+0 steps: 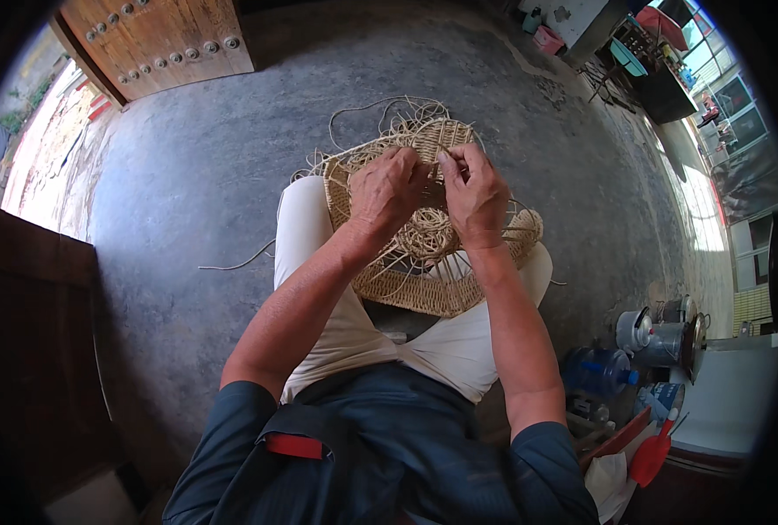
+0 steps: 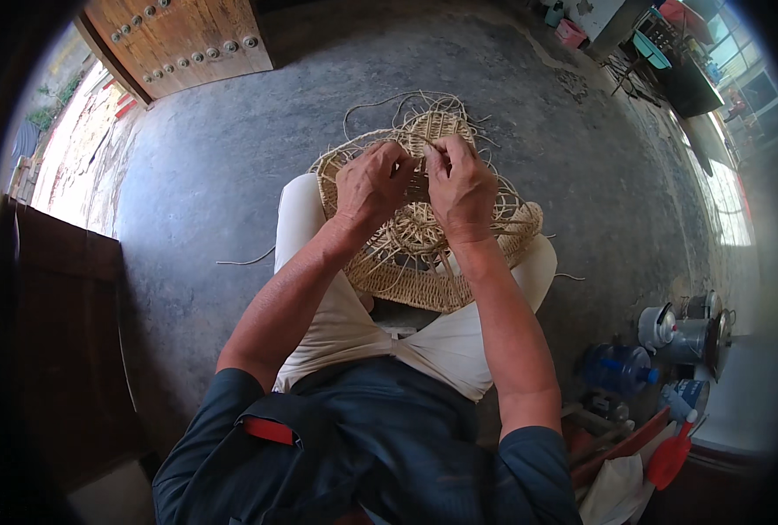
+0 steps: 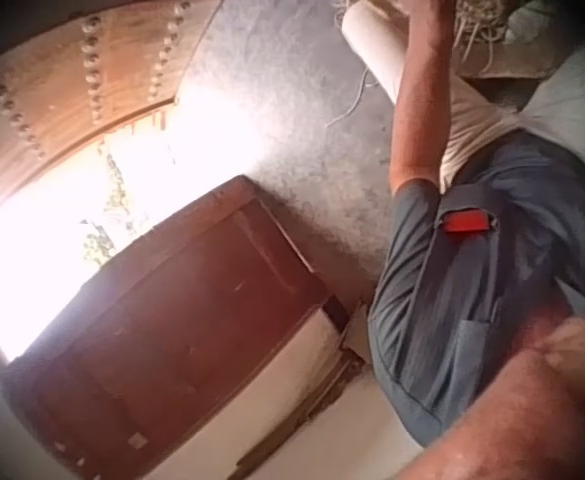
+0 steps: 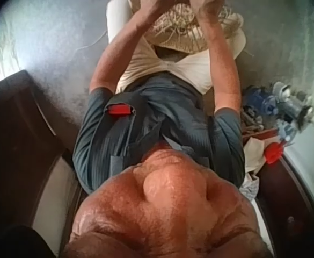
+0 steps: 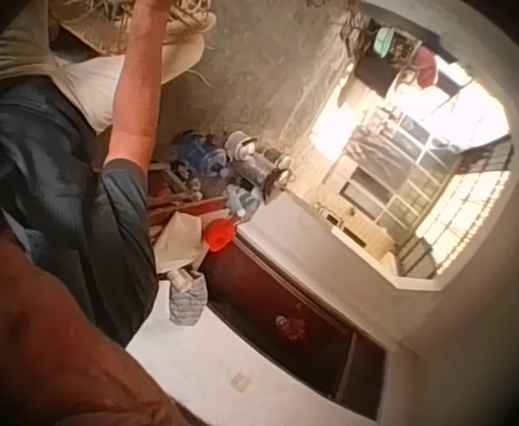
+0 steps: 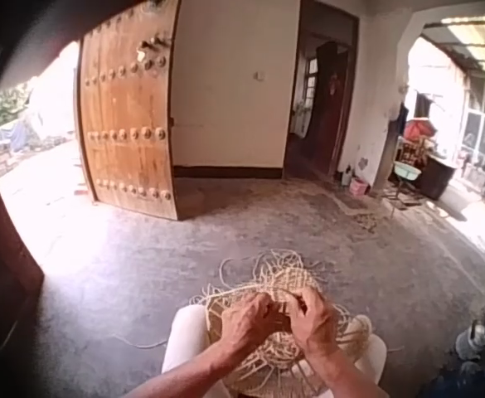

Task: Weaving a straw handicraft by hand.

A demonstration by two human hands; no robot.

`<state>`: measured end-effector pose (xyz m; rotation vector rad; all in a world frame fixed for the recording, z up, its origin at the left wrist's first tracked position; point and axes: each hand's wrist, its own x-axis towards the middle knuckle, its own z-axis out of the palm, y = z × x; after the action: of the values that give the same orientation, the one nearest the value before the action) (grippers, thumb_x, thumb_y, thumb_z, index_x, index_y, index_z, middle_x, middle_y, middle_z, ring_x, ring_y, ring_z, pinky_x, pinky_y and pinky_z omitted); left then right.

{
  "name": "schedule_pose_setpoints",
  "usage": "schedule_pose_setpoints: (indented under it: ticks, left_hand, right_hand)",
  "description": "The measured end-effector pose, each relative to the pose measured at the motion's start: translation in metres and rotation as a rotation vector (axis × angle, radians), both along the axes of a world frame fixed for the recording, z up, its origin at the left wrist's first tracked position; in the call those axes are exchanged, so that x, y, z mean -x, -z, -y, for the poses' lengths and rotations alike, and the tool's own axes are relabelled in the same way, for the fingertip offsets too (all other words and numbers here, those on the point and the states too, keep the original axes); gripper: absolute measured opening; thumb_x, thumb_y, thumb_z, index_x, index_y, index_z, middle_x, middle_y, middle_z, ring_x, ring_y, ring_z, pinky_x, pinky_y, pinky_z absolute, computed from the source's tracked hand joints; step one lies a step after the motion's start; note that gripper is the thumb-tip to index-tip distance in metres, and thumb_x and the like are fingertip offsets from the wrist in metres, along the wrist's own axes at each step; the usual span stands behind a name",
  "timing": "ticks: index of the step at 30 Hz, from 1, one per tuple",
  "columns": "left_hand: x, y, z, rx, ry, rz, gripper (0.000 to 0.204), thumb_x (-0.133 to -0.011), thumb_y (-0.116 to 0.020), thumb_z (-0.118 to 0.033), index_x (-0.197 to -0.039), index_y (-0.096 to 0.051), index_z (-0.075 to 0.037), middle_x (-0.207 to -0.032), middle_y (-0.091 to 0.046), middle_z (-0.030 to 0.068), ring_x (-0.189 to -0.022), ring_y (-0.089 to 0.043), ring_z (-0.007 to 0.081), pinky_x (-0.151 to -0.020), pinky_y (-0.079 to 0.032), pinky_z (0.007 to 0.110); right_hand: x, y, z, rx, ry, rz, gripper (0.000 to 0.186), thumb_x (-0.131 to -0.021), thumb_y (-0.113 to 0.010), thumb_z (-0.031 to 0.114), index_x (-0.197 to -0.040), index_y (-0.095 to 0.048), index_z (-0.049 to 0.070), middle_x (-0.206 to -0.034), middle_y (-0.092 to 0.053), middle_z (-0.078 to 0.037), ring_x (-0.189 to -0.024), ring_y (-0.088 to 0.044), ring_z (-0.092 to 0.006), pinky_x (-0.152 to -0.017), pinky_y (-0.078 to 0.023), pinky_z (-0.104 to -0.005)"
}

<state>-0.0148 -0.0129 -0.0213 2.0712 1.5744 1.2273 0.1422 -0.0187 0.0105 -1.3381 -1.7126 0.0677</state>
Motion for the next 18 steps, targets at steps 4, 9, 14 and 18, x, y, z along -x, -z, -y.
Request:
schedule_pose_setpoints:
  ticks: [4,9,14,18]
  left_hand:
    - [-0.016,-0.008,-0.002,0.074,-0.089,-0.092,0.018,-0.099,-0.069,-0.026,-0.099,-0.073,-0.009,-0.096,-0.075,0.0135,-0.094,-0.074,0.0374,-0.081,-0.057,0.049]
    - [-0.015,-0.017,0.003,0.221,-0.013,-0.006,0.023,-0.097,-0.068,-0.026,-0.107,-0.076,-0.006,-0.095,-0.078,0.0189,-0.09,-0.076,0.0418,-0.08,-0.058,0.052]
    - [-0.005,-0.02,0.011,0.331,0.212,0.185,0.035,-0.096,-0.067,-0.024,-0.121,-0.076,-0.002,-0.096,-0.08,0.0219,-0.091,-0.078,0.0418,-0.085,-0.059,0.05]
    - [-0.002,-0.008,0.004,0.381,0.267,0.161,0.038,-0.094,-0.07,-0.025,-0.123,-0.075,-0.001,-0.096,-0.08,0.0202,-0.089,-0.079,0.0372,-0.085,-0.059,0.048]
  right_hand:
    - [0.002,-0.001,-0.01,-0.004,-0.021,0.024,0.015,-0.099,-0.079,0.019,-0.103,-0.069,0.009,-0.087,-0.075,-0.013,-0.075,-0.074,-0.0363,-0.065,-0.056,-0.0445]
    - [0.001,-0.002,-0.008,0.093,-0.019,0.019,0.012,-0.1,-0.077,0.018,-0.106,-0.07,0.01,-0.091,-0.077,-0.014,-0.079,-0.076,-0.0364,-0.066,-0.057,-0.044]
    - [-0.011,0.0,0.005,0.013,-0.087,0.133,0.015,-0.102,-0.07,0.011,-0.116,-0.067,0.008,-0.104,-0.078,-0.016,-0.089,-0.077,-0.0378,-0.076,-0.061,-0.0466]
    - [-0.009,-0.003,0.012,0.02,-0.077,0.215,0.021,-0.101,-0.068,0.008,-0.121,-0.065,0.006,-0.107,-0.077,-0.017,-0.093,-0.077,-0.0376,-0.078,-0.062,-0.0472]
